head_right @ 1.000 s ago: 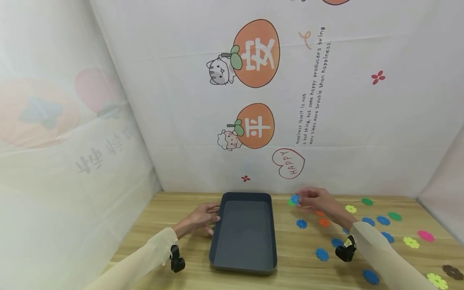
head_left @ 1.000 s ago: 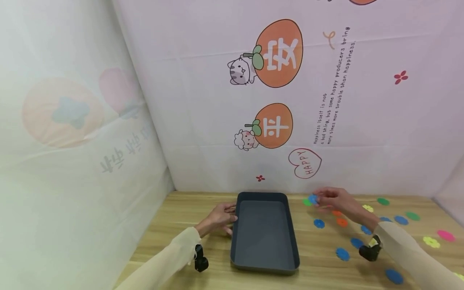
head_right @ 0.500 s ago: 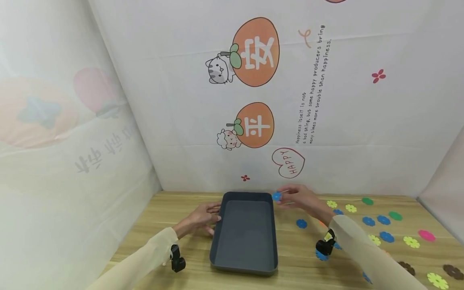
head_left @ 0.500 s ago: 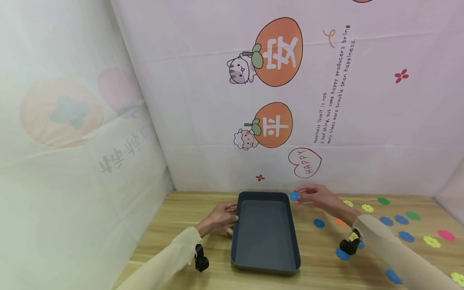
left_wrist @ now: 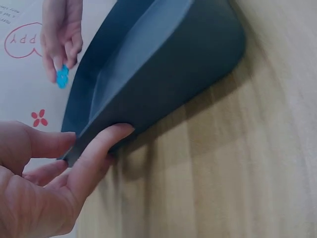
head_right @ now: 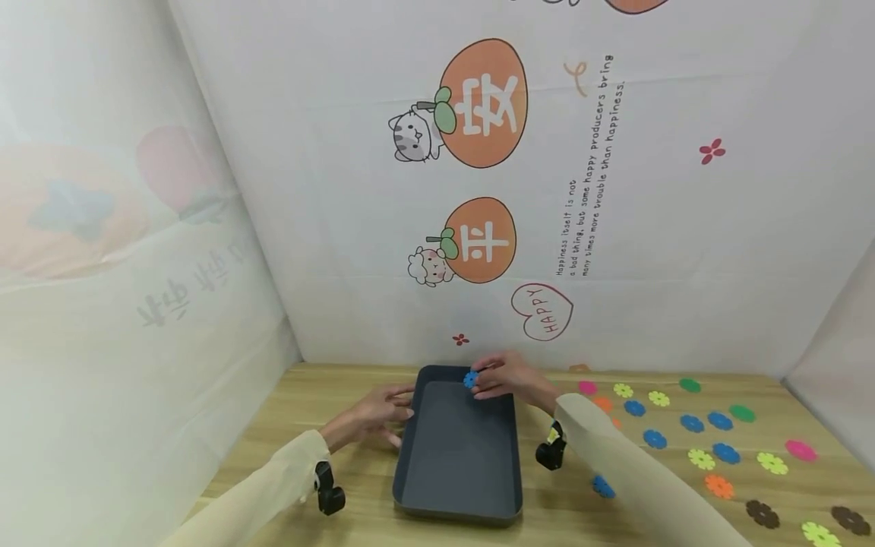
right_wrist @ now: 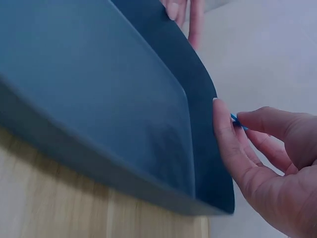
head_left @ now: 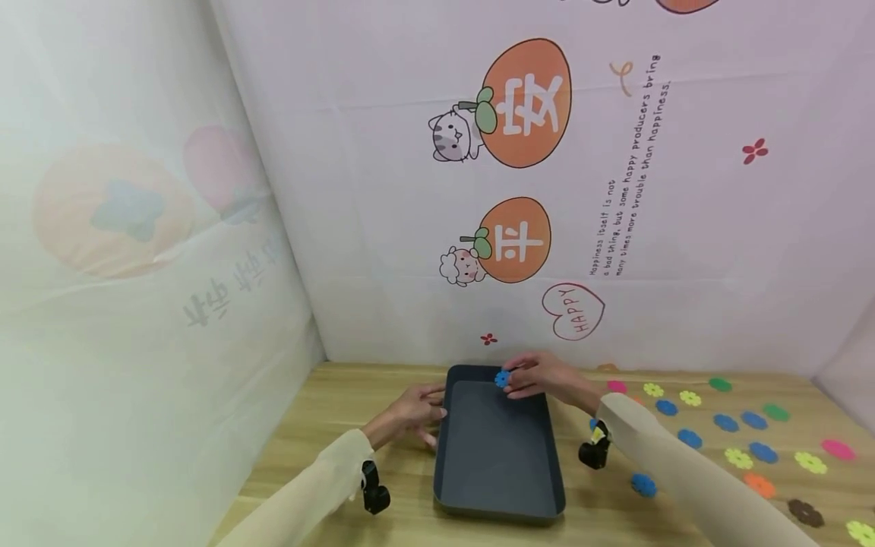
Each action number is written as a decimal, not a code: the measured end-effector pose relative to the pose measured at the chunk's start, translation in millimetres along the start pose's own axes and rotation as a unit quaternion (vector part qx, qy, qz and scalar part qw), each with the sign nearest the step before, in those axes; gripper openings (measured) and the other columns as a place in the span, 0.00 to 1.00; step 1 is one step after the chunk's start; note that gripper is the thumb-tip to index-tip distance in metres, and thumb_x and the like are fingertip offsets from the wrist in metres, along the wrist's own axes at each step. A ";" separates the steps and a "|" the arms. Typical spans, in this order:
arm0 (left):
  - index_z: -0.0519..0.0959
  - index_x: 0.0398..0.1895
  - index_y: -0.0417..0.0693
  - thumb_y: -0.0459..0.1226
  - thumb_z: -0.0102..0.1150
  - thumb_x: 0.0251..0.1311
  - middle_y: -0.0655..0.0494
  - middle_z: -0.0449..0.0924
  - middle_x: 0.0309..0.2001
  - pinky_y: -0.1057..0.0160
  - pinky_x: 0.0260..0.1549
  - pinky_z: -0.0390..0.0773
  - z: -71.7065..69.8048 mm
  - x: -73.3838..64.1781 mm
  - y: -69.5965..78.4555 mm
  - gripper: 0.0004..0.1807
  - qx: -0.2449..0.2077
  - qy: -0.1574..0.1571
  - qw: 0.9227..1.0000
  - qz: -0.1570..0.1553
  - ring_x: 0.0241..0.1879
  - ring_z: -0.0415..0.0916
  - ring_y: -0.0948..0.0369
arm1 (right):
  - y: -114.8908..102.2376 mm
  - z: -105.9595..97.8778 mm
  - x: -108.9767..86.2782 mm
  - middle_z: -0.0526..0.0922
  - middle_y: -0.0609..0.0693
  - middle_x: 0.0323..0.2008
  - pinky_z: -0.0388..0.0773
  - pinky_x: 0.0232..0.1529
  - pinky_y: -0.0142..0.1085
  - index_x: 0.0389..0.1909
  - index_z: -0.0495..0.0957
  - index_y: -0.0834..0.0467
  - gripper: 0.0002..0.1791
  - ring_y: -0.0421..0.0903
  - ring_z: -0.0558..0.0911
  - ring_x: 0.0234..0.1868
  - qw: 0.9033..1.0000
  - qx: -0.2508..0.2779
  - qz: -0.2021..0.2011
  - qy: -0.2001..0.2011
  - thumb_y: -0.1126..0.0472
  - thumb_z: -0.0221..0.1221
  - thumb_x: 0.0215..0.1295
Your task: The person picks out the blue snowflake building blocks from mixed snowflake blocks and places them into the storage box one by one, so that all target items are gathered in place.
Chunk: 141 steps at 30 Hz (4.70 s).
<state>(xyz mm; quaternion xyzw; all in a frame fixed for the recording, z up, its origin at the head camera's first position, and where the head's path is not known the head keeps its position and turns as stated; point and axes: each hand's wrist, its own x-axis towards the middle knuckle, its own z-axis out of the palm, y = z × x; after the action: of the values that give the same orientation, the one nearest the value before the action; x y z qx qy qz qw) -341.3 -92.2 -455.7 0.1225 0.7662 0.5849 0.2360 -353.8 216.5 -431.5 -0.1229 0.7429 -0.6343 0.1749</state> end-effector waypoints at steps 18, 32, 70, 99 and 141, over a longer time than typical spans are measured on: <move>0.58 0.82 0.39 0.22 0.58 0.68 0.27 0.64 0.74 0.57 0.25 0.91 -1.4 -2.5 0.9 0.40 -0.018 -0.006 1.000 -0.010 0.63 0.78 0.38 | 14.5 63.7 42.3 0.85 0.72 0.44 0.84 0.61 0.53 0.50 0.77 0.84 0.13 0.58 0.90 0.45 0.991 0.087 0.064 0.080 0.78 0.57 0.71; 0.59 0.82 0.42 0.24 0.58 0.69 0.27 0.68 0.72 0.58 0.26 0.91 2.7 -1.3 -0.6 0.39 -0.010 -0.026 1.000 0.003 0.64 0.79 0.39 | 14.1 81.1 56.8 0.77 0.79 0.56 0.87 0.57 0.50 0.56 0.73 0.85 0.17 0.63 0.89 0.48 0.972 0.141 0.105 0.153 0.80 0.56 0.69; 0.57 0.82 0.38 0.24 0.57 0.70 0.25 0.63 0.74 0.58 0.25 0.91 6.6 -2.8 1.4 0.38 0.013 -0.008 1.000 0.000 0.66 0.76 0.38 | 4.5 -48.2 -44.5 0.69 0.71 0.68 0.86 0.54 0.56 0.81 0.57 0.59 0.40 0.65 0.80 0.61 0.972 -0.208 -0.090 0.063 0.56 0.64 0.75; 0.55 0.83 0.37 0.23 0.56 0.70 0.24 0.64 0.73 0.57 0.27 0.91 5.5 -1.9 2.3 0.39 0.005 -0.022 1.000 -0.002 0.67 0.74 0.37 | 57.1 -122.6 -107.5 0.61 0.79 0.67 0.84 0.53 0.31 0.73 0.67 0.64 0.29 0.44 0.80 0.59 0.963 -0.225 -0.111 -0.095 0.68 0.61 0.74; 0.61 0.81 0.39 0.22 0.56 0.70 0.25 0.68 0.70 0.54 0.24 0.91 10.9 -1.0 -0.9 0.37 0.034 0.011 0.999 0.014 0.64 0.77 0.36 | 79.0 -95.1 -99.0 0.79 0.49 0.40 0.82 0.39 0.32 0.45 0.79 0.59 0.13 0.43 0.77 0.39 0.912 -0.387 -0.136 0.008 0.65 0.72 0.63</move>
<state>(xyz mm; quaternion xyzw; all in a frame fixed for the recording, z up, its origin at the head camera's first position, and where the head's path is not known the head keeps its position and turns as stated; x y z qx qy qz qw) -334.9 -83.8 -458.6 0.1350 0.7861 0.5634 0.2152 -300.3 355.1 -486.3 -0.2754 0.9077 -0.3159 0.0200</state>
